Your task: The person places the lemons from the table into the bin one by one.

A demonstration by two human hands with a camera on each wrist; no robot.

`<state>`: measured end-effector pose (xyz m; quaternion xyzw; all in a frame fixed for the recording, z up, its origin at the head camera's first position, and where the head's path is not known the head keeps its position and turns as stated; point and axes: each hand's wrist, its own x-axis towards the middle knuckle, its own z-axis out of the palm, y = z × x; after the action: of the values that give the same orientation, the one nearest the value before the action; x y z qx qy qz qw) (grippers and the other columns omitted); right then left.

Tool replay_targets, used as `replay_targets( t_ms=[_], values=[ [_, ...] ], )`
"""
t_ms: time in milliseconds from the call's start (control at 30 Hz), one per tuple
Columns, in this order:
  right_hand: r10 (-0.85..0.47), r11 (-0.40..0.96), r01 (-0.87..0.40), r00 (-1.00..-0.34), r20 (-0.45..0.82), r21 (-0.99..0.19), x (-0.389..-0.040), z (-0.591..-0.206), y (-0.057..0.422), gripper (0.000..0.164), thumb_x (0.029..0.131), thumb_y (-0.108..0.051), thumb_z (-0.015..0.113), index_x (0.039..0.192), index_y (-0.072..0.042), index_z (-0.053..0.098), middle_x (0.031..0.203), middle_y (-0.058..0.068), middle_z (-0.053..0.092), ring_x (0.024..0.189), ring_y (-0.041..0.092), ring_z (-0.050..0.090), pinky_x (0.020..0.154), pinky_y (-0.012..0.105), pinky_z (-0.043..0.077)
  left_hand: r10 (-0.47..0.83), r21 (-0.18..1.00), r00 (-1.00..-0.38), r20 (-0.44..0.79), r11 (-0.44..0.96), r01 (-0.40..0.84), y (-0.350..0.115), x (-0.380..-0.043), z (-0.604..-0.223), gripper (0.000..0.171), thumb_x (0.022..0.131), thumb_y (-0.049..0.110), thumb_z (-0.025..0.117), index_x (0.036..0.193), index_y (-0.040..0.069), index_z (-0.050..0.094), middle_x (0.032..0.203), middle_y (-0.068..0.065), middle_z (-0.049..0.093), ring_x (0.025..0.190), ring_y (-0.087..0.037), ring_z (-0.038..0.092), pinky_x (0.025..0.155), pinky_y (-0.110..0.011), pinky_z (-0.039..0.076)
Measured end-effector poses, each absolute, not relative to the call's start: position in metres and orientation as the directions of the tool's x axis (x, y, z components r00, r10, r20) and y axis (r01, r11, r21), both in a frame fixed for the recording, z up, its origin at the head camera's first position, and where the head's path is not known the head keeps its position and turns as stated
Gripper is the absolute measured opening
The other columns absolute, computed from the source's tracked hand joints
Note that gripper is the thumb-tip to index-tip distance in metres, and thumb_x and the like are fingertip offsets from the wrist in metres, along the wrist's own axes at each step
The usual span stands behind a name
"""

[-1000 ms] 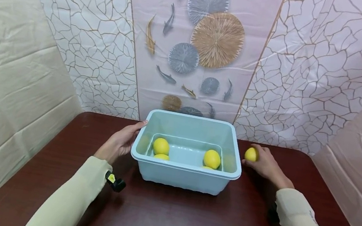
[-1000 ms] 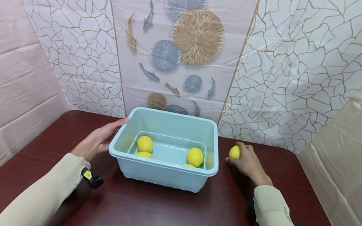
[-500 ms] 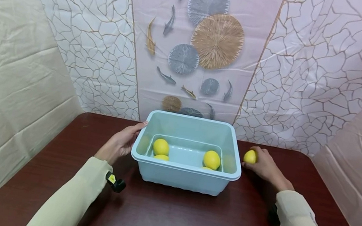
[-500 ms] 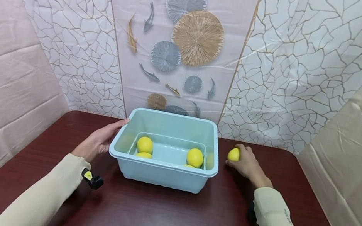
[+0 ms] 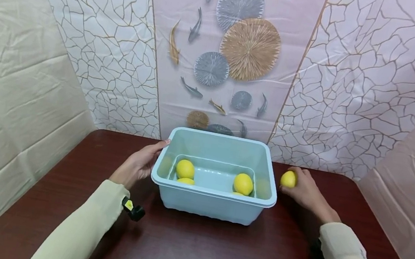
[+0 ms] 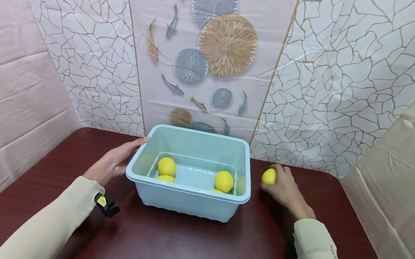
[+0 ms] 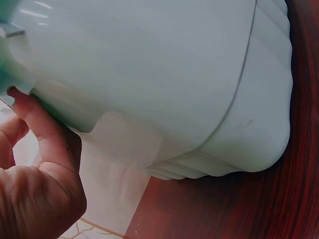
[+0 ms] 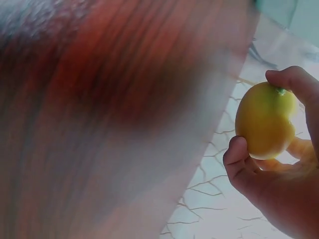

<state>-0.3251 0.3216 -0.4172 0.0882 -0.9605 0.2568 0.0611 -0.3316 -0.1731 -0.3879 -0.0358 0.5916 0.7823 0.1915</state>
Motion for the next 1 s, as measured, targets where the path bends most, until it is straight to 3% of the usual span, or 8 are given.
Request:
replay_targets(
  t_ms=[333, 600, 767, 1000],
  values=[
    [-0.163, 0.846, -0.25, -0.962, 0.217, -0.472, -0.312, -0.396, 0.311, 0.068, 0.089, -0.015, 0.08, 0.143, 0.012, 0.048, 0.131, 0.036, 0.05, 0.11, 0.046, 0.05, 0.085, 0.057, 0.05, 0.261, 0.91, -0.923, -0.283, -0.231, -0.344, -0.172, -0.331, -0.388, 0.05, 0.111, 0.042, 0.054, 0.141, 0.002, 0.047, 0.097, 0.003, 0.073, 0.082, -0.006, 0.072, 0.091, -0.031, 0.059],
    [-0.16, 0.834, -0.272, -0.952, 0.261, -0.48, -0.296, -0.38, 0.308, 0.064, 0.088, -0.017, 0.084, 0.139, 0.007, 0.053, 0.12, 0.029, 0.057, 0.1, 0.041, 0.055, 0.08, 0.052, 0.051, 0.262, 0.906, -0.922, -0.286, -0.239, -0.349, -0.17, -0.331, -0.39, 0.051, 0.11, 0.042, 0.054, 0.14, 0.001, 0.048, 0.094, 0.003, 0.073, 0.08, -0.006, 0.073, 0.084, -0.028, 0.061],
    [-0.168, 0.823, -0.309, -0.934, 0.315, -0.476, -0.289, -0.373, 0.306, 0.06, 0.088, -0.02, 0.087, 0.136, 0.0, 0.057, 0.116, 0.023, 0.063, 0.097, 0.037, 0.058, 0.078, 0.047, 0.05, 0.26, 0.899, -0.922, -0.287, -0.26, -0.353, -0.169, -0.331, -0.39, 0.046, 0.11, 0.04, 0.056, 0.136, 0.002, 0.05, 0.092, 0.004, 0.074, 0.079, -0.006, 0.072, 0.08, -0.027, 0.062],
    [-0.176, 0.804, -0.349, -0.913, 0.368, -0.481, -0.281, -0.361, 0.298, 0.063, 0.087, -0.014, 0.086, 0.14, 0.002, 0.055, 0.122, 0.024, 0.06, 0.104, 0.038, 0.053, 0.082, 0.052, 0.049, 0.251, 0.895, -0.923, -0.291, -0.269, -0.356, -0.17, -0.331, -0.39, 0.04, 0.108, 0.04, 0.059, 0.127, 0.005, 0.056, 0.094, 0.003, 0.075, 0.078, -0.005, 0.072, 0.084, -0.027, 0.061]
  ],
)
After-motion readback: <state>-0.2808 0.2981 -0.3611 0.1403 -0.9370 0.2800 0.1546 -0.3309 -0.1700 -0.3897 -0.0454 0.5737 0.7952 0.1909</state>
